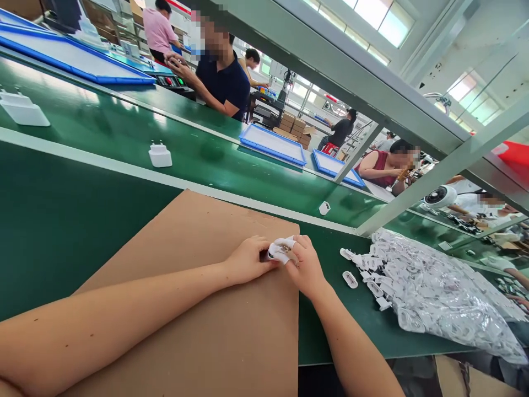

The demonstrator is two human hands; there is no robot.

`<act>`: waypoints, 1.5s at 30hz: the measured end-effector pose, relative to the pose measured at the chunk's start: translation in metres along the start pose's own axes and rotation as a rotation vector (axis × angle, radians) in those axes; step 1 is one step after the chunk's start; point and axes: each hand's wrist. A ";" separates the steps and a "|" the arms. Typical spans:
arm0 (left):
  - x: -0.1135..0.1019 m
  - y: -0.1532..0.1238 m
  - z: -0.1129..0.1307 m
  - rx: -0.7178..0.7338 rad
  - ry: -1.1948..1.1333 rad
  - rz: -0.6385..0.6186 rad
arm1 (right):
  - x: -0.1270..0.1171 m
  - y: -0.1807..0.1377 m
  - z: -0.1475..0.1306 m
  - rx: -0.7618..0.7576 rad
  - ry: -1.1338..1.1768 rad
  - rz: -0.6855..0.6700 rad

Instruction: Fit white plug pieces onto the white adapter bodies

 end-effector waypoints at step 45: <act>0.003 -0.019 -0.020 0.284 0.722 -0.105 | 0.020 0.006 0.001 0.227 0.101 0.024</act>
Point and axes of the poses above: each hand's wrist, its own y-axis towards the middle knuckle, its own x-axis out of the palm, z = x × y, and after that the axes turned 15 degrees about -y, right-handed
